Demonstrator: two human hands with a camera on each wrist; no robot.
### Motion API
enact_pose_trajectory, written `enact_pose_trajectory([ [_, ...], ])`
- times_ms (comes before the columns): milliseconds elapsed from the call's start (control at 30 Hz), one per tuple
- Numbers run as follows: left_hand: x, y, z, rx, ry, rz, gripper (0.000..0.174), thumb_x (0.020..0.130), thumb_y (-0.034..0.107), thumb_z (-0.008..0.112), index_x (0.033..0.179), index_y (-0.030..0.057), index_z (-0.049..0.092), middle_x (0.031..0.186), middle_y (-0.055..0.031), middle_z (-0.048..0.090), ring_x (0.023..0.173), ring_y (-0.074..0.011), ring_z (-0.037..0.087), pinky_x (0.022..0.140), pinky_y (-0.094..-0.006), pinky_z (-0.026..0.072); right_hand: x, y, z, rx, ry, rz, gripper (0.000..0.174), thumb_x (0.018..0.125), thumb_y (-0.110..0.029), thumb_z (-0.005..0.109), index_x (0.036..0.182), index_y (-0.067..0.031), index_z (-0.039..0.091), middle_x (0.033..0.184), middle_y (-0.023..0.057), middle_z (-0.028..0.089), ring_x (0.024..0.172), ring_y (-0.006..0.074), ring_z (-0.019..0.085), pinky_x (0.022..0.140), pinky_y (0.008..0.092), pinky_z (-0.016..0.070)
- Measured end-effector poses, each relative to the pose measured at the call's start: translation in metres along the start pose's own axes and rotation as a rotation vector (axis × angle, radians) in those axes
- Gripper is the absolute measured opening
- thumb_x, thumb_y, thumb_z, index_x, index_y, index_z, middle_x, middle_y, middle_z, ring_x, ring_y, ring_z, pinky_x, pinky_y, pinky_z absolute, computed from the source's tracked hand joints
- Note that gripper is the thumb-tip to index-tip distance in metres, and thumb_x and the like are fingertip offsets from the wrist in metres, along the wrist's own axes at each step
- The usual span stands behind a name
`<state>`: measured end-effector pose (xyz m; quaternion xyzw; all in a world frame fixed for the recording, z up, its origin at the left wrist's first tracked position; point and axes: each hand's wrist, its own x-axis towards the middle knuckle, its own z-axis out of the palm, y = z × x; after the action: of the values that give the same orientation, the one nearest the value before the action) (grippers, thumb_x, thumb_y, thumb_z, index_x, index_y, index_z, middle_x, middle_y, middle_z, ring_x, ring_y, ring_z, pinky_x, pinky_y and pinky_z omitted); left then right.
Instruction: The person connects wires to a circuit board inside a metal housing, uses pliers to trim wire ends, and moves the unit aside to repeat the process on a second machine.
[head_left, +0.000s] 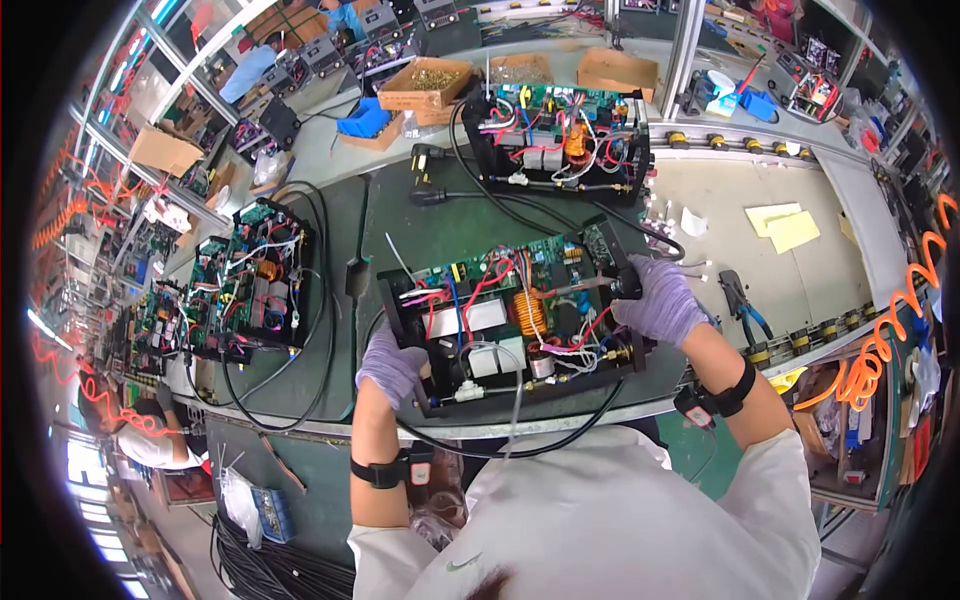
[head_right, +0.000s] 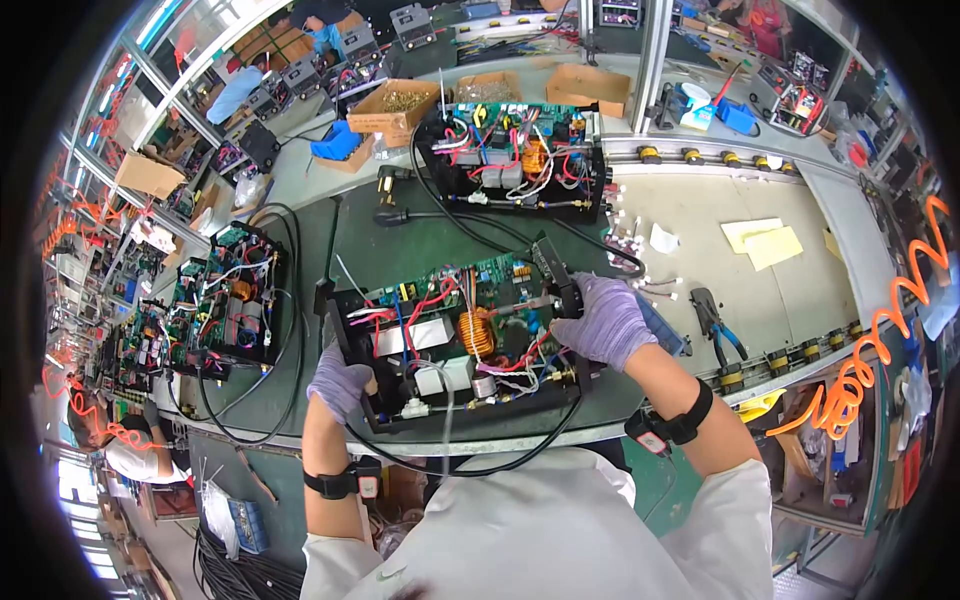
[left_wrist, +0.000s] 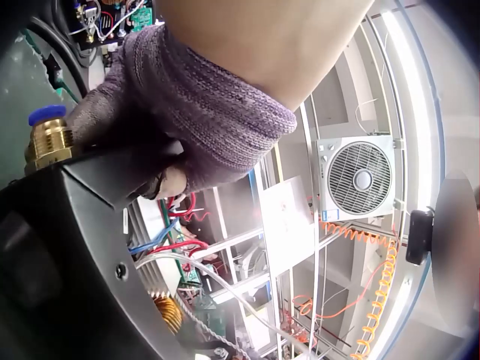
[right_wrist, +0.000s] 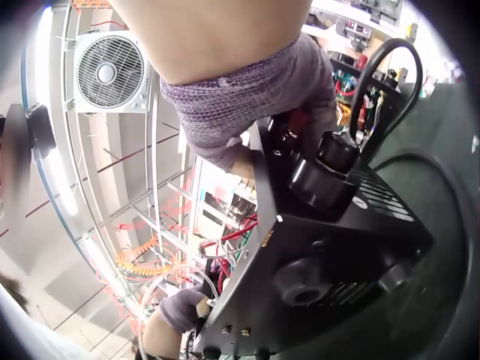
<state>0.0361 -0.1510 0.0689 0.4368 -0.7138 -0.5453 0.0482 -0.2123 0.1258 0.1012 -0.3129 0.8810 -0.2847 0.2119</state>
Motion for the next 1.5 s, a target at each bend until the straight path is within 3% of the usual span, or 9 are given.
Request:
enact_pose_trajectory([
  [133,-0.002,0.002,-0.007,0.175,-0.006,-0.151,0.047,0.064,-0.005,0.063,0.111,0.0022,0.058,0.076,-0.0068,0.062,0.066,-0.0179,0.059,0.059,-0.0341,0.0512,0.011,0.006,0.026,-0.102,-0.079,-0.033,0.063,0.070,-0.038,0.073,0.113,0.0079,0.061,0.090,0.0251,0.067,0.088,0.0366,0.066,0.082,0.0388,0.0524],
  [333,-0.030,0.036,0.003,0.812,0.192,-0.108,0.073,0.071,0.015,0.063,0.138,0.0003,0.041,0.111,-0.0277,0.064,0.105,-0.0399,0.063,0.093,-0.0411,0.0486,0.016,-0.015,0.019,-0.193,-0.172,0.025,0.069,0.075,-0.038,0.070,0.129,0.0026,0.054,0.103,0.0263,0.066,0.100,0.0390,0.063,0.089,0.0418,0.0500],
  [400,-0.050,0.060,0.011,0.886,0.239,-0.153,0.076,0.071,0.011,0.062,0.142,-0.0035,0.039,0.116,-0.0278,0.062,0.106,-0.0383,0.063,0.093,-0.0376,0.0484,0.004,-0.014,0.026,-0.317,0.210,-0.270,0.061,0.075,-0.031,0.068,0.128,-0.0025,0.055,0.105,0.0229,0.065,0.103,0.0384,0.061,0.090,0.0438,0.0488],
  [500,-0.061,0.044,0.015,0.684,0.449,0.682,0.065,0.076,0.006,0.059,0.138,-0.0044,0.043,0.123,-0.0261,0.059,0.115,-0.0373,0.058,0.099,-0.0380,0.0453,-0.005,-0.023,0.019,-0.272,0.274,-0.631,0.051,0.072,-0.020,0.065,0.121,-0.0088,0.059,0.105,0.0162,0.065,0.104,0.0363,0.058,0.089,0.0455,0.0480],
  [600,-0.060,0.060,0.026,0.319,0.044,0.986,0.055,0.081,0.009,0.057,0.135,0.0003,0.048,0.121,-0.0243,0.058,0.112,-0.0409,0.057,0.097,-0.0432,0.0466,-0.009,-0.035,0.012,-0.406,0.061,-0.858,0.035,0.068,-0.015,0.065,0.103,-0.0128,0.067,0.100,0.0072,0.066,0.095,0.0298,0.059,0.079,0.0424,0.0494],
  [800,-0.021,0.047,0.077,0.680,-0.284,0.907,0.062,0.091,0.033,0.055,0.141,0.0013,0.039,0.118,-0.0265,0.058,0.111,-0.0426,0.055,0.095,-0.0444,0.0460,-0.001,-0.046,0.037,-0.776,-0.351,-0.774,0.023,0.084,-0.031,0.060,0.101,-0.0194,0.071,0.094,0.0023,0.068,0.102,0.0220,0.061,0.090,0.0433,0.0423],
  [1033,-0.016,0.029,0.069,0.559,-0.177,0.856,0.034,0.093,0.033,0.053,0.108,0.0061,0.066,0.094,-0.0199,0.067,0.089,-0.0378,0.063,0.078,-0.0445,0.0512,0.007,-0.038,0.047,-0.605,-0.188,-0.609,0.030,0.093,-0.035,0.050,0.107,-0.0161,0.068,0.090,0.0069,0.068,0.094,0.0231,0.063,0.089,0.0431,0.0411],
  [1133,-0.022,0.033,0.068,0.475,-0.217,0.586,0.033,0.093,0.033,0.052,0.106,0.0061,0.065,0.091,-0.0188,0.066,0.085,-0.0376,0.062,0.075,-0.0449,0.0509,0.003,-0.038,0.049,-0.619,-0.202,-0.709,0.025,0.091,-0.034,0.055,0.101,-0.0165,0.069,0.088,0.0052,0.067,0.096,0.0220,0.061,0.088,0.0435,0.0401],
  [1500,-0.019,0.013,0.079,0.408,-0.234,0.680,0.032,0.092,0.031,0.058,0.104,0.0016,0.064,0.097,-0.0201,0.065,0.094,-0.0390,0.059,0.083,-0.0446,0.0488,0.002,-0.027,0.058,-0.565,-0.112,-0.779,0.028,0.085,-0.028,0.061,0.110,-0.0190,0.068,0.101,0.0032,0.068,0.101,0.0220,0.060,0.093,0.0436,0.0398],
])
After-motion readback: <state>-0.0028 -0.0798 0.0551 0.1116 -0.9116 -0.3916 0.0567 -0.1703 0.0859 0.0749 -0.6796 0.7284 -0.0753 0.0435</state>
